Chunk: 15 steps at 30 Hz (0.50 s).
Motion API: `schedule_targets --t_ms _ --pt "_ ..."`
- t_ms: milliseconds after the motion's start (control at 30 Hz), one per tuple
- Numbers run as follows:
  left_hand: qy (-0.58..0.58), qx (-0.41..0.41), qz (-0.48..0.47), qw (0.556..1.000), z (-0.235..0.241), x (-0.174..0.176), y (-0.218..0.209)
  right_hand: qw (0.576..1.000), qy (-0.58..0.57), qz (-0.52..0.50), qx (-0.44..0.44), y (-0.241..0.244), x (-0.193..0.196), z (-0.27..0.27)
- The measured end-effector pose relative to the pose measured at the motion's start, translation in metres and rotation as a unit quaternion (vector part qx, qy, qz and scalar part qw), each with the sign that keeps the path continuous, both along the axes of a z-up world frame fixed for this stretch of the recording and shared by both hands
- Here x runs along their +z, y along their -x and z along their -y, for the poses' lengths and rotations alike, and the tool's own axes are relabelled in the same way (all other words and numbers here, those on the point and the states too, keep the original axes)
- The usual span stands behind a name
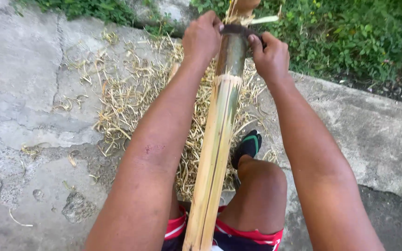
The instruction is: Scrape the outer surface of a bamboo stalk using a curved blade or sickle.
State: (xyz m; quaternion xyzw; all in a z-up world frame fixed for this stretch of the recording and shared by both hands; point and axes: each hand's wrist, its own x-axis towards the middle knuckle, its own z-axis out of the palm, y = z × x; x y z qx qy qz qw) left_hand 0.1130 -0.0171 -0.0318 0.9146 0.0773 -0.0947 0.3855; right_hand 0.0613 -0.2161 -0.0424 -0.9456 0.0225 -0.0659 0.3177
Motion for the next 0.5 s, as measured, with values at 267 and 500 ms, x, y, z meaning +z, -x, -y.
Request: schedule_targets --t_ms 267,500 --pt "-0.065 -0.032 0.161 0.984 -0.014 -0.004 0.026 1.000 -0.014 -0.005 0.016 0.034 -0.008 -0.002" --pt "-0.062 -0.086 0.065 0.992 -0.028 0.014 0.095 0.999 -0.010 -0.053 0.003 0.106 0.018 -0.022"
